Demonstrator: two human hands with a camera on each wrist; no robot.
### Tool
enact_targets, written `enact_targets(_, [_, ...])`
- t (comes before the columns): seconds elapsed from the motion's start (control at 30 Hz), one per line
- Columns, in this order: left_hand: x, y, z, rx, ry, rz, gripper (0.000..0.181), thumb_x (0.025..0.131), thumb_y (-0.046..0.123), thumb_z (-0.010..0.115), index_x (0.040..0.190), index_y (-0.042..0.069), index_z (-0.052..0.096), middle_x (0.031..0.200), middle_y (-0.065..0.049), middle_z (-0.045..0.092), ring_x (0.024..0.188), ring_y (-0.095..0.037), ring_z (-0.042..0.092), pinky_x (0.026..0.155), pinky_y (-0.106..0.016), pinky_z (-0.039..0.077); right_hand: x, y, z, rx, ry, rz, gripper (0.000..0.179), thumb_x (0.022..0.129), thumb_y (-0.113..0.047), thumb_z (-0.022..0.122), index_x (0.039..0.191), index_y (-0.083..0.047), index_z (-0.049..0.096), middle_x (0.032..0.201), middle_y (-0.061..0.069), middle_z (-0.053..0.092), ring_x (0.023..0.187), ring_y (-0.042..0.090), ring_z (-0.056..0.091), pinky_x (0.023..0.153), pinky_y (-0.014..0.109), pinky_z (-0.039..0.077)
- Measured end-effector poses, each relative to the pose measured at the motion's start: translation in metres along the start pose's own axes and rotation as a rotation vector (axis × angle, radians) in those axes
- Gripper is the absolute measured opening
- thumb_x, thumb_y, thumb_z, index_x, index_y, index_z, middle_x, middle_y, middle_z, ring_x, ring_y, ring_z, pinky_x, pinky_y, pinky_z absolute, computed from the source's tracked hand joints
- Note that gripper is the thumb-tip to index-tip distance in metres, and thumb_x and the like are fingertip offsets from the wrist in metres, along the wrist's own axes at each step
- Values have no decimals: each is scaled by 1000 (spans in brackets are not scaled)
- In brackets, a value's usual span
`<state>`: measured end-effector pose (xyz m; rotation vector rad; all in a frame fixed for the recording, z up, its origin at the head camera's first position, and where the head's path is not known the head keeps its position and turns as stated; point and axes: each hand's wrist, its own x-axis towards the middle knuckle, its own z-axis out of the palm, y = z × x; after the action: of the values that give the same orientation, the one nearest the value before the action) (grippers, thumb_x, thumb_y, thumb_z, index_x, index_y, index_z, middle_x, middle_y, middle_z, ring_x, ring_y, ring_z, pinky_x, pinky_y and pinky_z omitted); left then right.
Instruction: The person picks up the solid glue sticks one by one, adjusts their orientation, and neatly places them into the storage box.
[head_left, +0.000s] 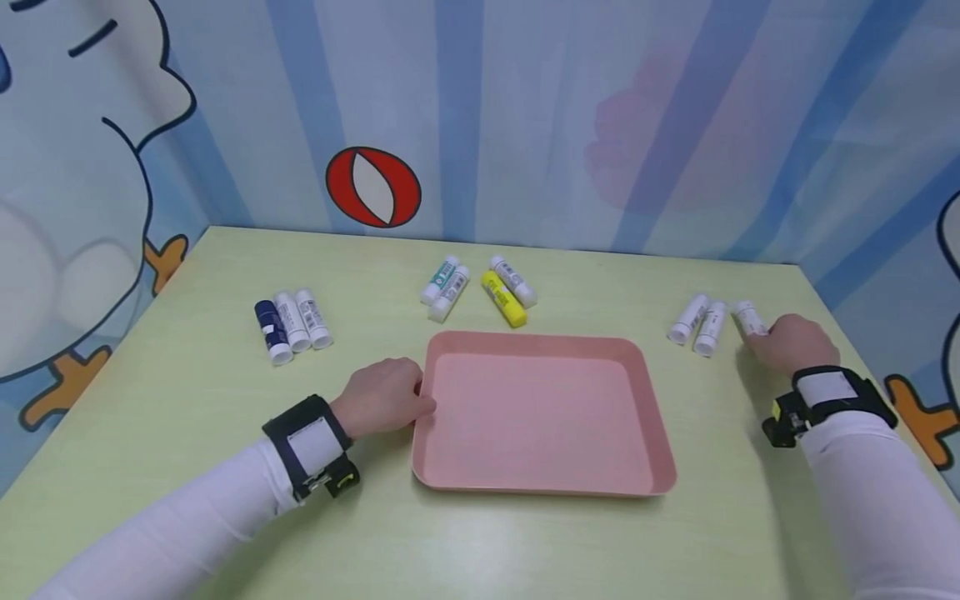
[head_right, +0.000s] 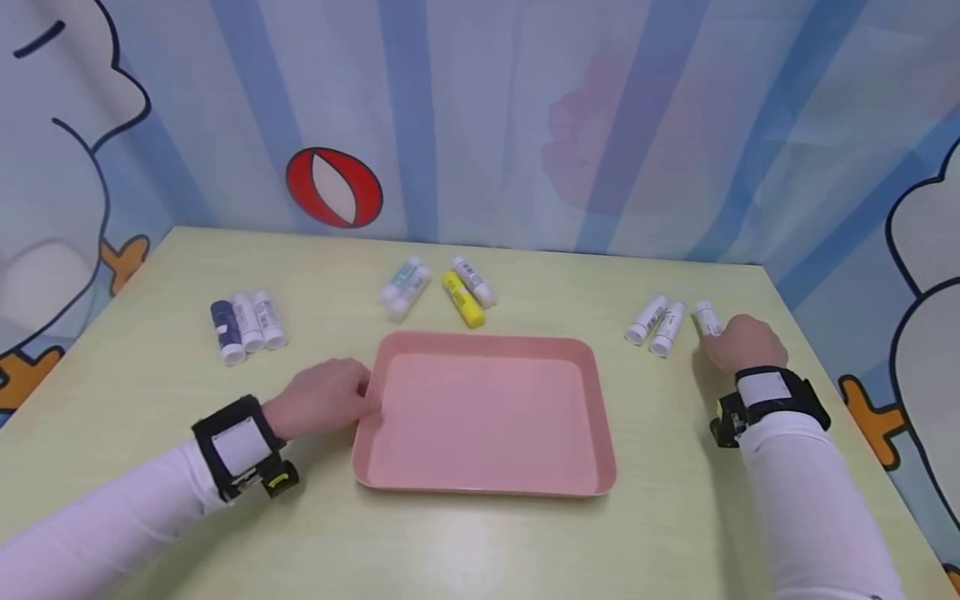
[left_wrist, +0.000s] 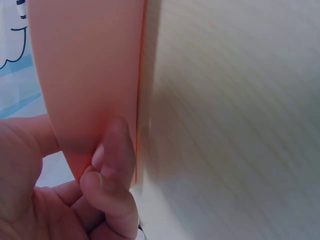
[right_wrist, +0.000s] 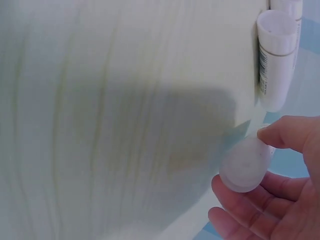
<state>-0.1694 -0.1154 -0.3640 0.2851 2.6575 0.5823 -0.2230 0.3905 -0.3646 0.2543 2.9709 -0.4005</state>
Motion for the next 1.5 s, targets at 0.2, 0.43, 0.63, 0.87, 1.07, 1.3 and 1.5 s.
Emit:
enact_targets(0.2, [1,1,-1,1,-5,1,22,87,19,64,67,11,60,57,0,50,50,-14,46,47,-25,30,-4,1,-10,11,58,-56,37,92,-26,50,63,-2,51,55,4,41,49,21,40,45,31,30])
enact_targets(0.43, [-1,1,-2,-9,-16,0,22,88,20,64,69,11,61,58,0,51,51,-14,48,48,-25,31,-10,-10,-22,48,119,-132,35,93,-22,53,81,11,55,60,11,49,50,24,42,45,34,31])
enact_targets(0.63, [0,1,-2,0,-11,12,22,88,21,64,69,11,61,58,0,51,51,-14,48,49,-25,30,-14,-34,-28,42,158,-197,36,93,-23,53,95,13,55,71,19,56,55,27,47,46,35,34])
enact_targets(0.87, [-1,1,-3,-4,-22,6,25,92,27,63,72,12,63,58,-1,53,52,-15,49,49,-25,31,-19,-64,-29,61,151,-266,36,94,-23,54,102,12,56,76,18,58,57,26,47,46,35,34])
enact_targets(1.07, [0,-2,-15,78,41,-17,37,92,47,61,84,11,65,61,-2,54,57,-18,51,52,-27,35,-29,-94,-28,75,84,-304,36,94,-22,57,110,10,56,90,23,63,59,24,52,46,35,38])
enact_targets(1.3, [7,-6,-36,125,196,38,48,92,48,61,113,4,61,70,-6,58,60,-19,53,53,-28,39,-50,-127,-16,63,75,-414,30,91,-21,61,107,4,60,84,13,63,55,20,49,46,33,38])
enact_targets(1.5, [11,0,-37,118,295,170,52,92,48,62,123,6,58,106,-12,64,80,-22,58,63,-31,49,-66,-152,-5,36,87,-540,26,86,-19,66,104,0,62,83,6,63,55,16,50,49,31,40])
